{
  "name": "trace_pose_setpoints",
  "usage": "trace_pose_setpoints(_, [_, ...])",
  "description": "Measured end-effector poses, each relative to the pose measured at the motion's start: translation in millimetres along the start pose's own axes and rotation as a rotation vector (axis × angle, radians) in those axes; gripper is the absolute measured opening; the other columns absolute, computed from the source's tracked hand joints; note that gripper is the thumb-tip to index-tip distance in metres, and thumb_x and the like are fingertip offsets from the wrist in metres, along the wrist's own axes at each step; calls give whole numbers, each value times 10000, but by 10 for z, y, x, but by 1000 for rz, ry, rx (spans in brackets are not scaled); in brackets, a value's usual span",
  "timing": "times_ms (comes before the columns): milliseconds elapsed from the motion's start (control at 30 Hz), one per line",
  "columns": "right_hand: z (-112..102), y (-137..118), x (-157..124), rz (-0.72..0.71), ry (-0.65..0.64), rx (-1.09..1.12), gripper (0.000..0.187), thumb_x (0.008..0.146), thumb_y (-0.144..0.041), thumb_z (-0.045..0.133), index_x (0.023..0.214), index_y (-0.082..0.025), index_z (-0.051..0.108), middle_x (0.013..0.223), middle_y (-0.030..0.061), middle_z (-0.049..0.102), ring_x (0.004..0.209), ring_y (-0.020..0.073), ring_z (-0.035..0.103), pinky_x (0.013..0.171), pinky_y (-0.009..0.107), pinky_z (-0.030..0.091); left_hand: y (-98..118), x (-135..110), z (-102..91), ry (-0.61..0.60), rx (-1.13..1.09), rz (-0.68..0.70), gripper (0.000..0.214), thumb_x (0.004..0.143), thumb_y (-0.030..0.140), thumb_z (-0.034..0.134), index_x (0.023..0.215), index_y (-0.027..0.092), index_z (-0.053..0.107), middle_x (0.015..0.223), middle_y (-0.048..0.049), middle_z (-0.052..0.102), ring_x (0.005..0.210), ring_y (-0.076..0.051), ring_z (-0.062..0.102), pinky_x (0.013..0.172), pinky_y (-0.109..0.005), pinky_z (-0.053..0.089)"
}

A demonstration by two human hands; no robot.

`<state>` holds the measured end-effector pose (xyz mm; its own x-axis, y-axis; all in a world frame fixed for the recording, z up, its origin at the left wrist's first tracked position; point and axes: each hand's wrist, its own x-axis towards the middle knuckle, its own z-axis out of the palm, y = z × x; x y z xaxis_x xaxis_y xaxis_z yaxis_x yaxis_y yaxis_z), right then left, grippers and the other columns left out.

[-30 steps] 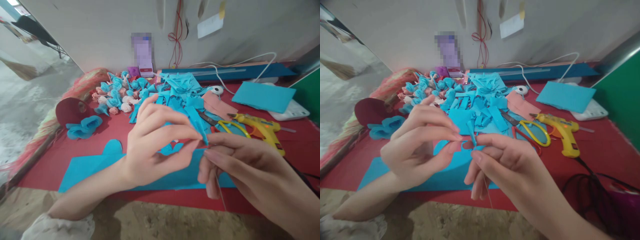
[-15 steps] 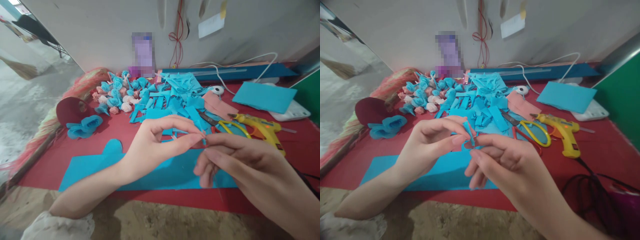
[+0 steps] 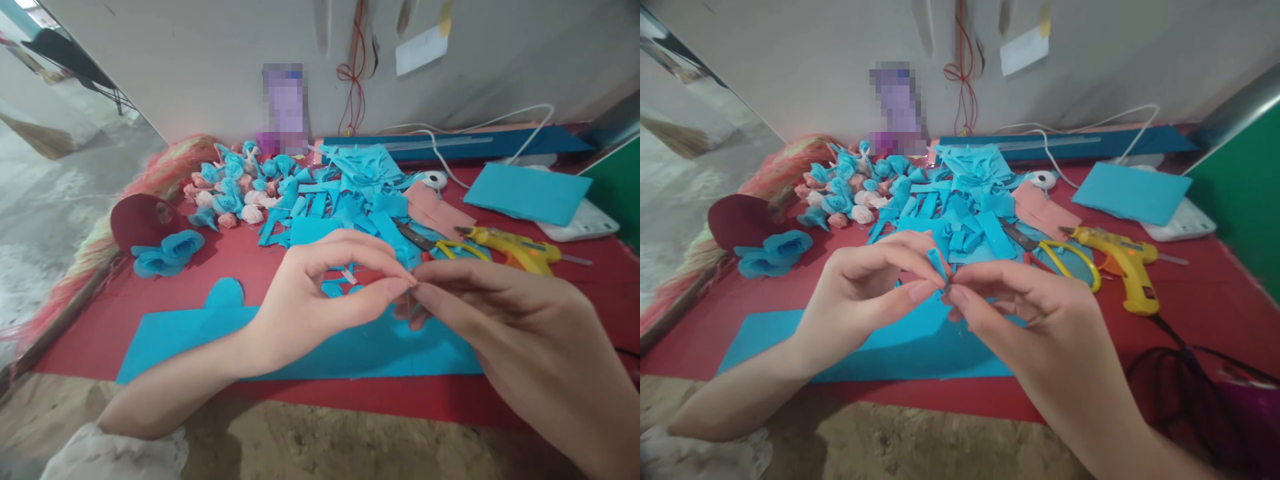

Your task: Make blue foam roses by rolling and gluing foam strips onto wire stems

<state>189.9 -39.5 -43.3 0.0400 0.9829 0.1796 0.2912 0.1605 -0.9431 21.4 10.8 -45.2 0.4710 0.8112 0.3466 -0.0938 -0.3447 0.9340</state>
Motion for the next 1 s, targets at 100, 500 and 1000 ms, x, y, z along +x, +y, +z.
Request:
trace_pose_setpoints(100, [1,14,9,20,-24,20,95,762,-269,653,730,-351,688,595,-107,688,495,60,639,477,48,511,-7,-11,14,-22,10,33,81,770,144,642,757,213,683,795,-13,680,858,-151,603,780,-300,512])
trace_pose_setpoints(500, [58,-45,0,86,104,66,139,670,-202,674,630,-329,714,529,-80,666,436,71,600,400,57,471,-11,-17,39,-13,15,-21,82,775,188,640,742,236,698,747,-20,698,902,-202,600,772,-362,505])
trace_pose_setpoints(1000, [41,35,-31,137,62,144,50,770,-322,646,740,-301,678,648,-46,667,501,92,610,447,118,515,-5,-27,49,5,-140,-118,92,790,191,636,733,242,688,770,14,668,796,-143,581,749,-313,500])
